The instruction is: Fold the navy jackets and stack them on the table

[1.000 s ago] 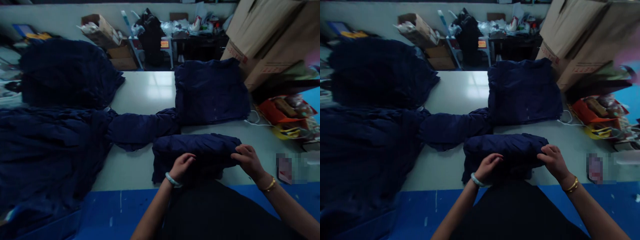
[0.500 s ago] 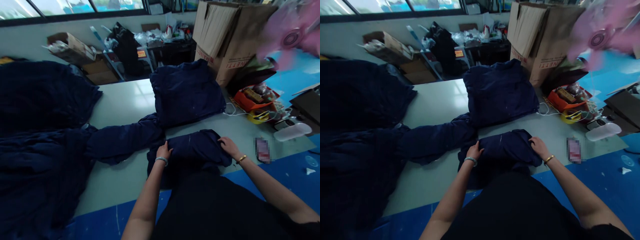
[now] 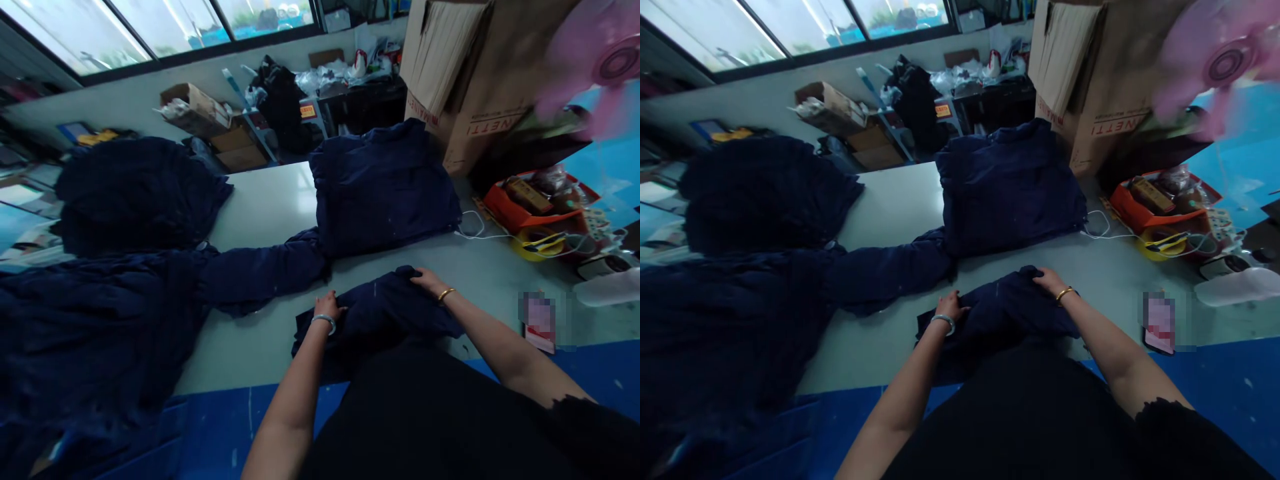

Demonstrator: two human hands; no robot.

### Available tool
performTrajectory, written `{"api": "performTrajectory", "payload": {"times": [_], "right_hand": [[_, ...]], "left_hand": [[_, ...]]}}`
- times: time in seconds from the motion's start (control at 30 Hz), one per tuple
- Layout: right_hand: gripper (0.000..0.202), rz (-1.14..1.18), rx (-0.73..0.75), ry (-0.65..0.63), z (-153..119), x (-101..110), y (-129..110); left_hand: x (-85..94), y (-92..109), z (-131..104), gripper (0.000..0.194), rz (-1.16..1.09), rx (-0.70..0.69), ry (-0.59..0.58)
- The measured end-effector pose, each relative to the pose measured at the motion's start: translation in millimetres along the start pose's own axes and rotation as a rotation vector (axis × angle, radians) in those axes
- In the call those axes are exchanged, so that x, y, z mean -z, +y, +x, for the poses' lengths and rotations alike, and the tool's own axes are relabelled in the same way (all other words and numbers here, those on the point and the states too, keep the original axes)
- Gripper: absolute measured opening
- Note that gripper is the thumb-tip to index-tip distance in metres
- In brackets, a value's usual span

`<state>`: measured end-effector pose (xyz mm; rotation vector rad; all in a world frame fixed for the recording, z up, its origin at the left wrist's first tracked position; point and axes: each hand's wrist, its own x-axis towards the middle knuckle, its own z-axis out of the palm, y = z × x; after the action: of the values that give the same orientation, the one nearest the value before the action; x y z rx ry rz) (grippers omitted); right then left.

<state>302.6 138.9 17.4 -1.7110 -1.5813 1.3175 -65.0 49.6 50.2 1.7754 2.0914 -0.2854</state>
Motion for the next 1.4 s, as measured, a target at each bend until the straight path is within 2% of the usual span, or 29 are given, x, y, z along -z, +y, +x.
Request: {"api": "performTrajectory", "payload": {"times": [0.07, 0.13, 0.2, 0.3, 0.33, 0.37, 0.43, 0.5, 0.57, 0.6, 0.63, 0.7, 0.77, 0.83, 0.97, 1.07, 1.13, 1.27, 1.33, 1.4], "right_hand": [[0.032, 0.035, 0.035, 0.005, 2.3, 5.3, -5.3], [0.031, 0.095, 0.108, 0.052, 1.4, 15.2, -11.7], [0.025, 0.14, 0.24, 0.141, -3.3, 29.8, -17.8], [0.015, 0.081, 0.464, 0.311, -16.8, 53.9, -21.8], [0.014, 0.024, 0.514, 0.347, -22.8, 60.4, -20.5], [0.016, -0.046, 0.549, 0.362, -29.2, 65.4, -17.4], [0.026, -0.218, 0.565, 0.31, -43.2, 69.7, -5.1], [0.036, -0.405, 0.503, 0.181, -57.6, 66.6, 14.3], [0.044, -0.555, 0.396, 0.049, -71.4, 59.2, 36.4], [0.046, -0.602, 0.35, 0.001, -77.4, 55.1, 46.5], [0.046, -0.632, 0.321, -0.029, -82.4, 51.4, 55.0], [0.038, -0.656, 0.307, -0.037, -88.6, 46.2, 64.7], [0.026, -0.67, 0.321, 0.002, -88.3, 43.8, 64.4], [0.027, -0.68, 0.346, 0.063, -81.9, 42.4, 57.0], [0.032, -0.645, 0.437, 0.185, -61.6, 34.0, 37.9], [0.039, -0.628, 0.436, 0.164, -53.1, 24.1, 28.0], [0.045, -0.635, 0.392, 0.093, -53.6, 19.7, 23.9], [0.053, -0.688, 0.161, -0.042, -62.3, 20.9, 20.6], [0.046, -0.715, 0.035, -0.107, -65.8, 25.2, 20.0], [0.033, -0.729, -0.018, -0.149, -67.6, 30.2, 17.7]], "left_hand": [[6.3, 1.0, -0.7, 0.058, -0.019, -0.003, -0.006], [17.4, 1.8, -6.1, 0.044, -0.031, -0.017, 0.028], [29.6, 3.8, -17.1, 0.041, -0.049, -0.015, 0.174], [38.7, 10.4, -41.5, 0.053, -0.072, 0.006, 0.497], [37.2, 13.0, -50.2, 0.056, -0.07, 0.003, 0.558], [33.2, 15.3, -58.6, 0.059, -0.06, -0.008, 0.569], [19.0, 17.7, -72.9, 0.065, -0.035, -0.054, 0.462], [1.0, 15.2, -83.1, 0.062, -0.045, -0.103, 0.231], [-14.4, 8.0, -88.4, 0.047, -0.133, -0.117, 0.004], [-19.3, 3.5, -88.9, 0.038, -0.193, -0.113, -0.052], [-21.9, -0.8, -87.7, 0.033, -0.247, -0.11, -0.054], [-20.1, -6.2, -79.4, 0.031, -0.299, -0.116, 0.064], [-12.2, -4.4, -63.1, 0.034, -0.269, -0.129, 0.207], [-3.4, 5.0, -41.2, 0.045, -0.209, -0.126, 0.242], [3.9, 33.7, -0.5, 0.079, -0.104, -0.092, 0.084], [3.6, 48.2, 11.6, 0.092, -0.067, -0.094, -0.028], [4.2, 51.3, 10.8, 0.084, -0.078, -0.11, -0.06], [9.3, 47.7, -0.4, 0.045, -0.114, -0.127, -0.038], [13.2, 44.7, -6.7, 0.036, -0.191, -0.125, -0.03], [18.2, 42.2, -12.3, 0.032, -0.299, -0.134, -0.032]]}}
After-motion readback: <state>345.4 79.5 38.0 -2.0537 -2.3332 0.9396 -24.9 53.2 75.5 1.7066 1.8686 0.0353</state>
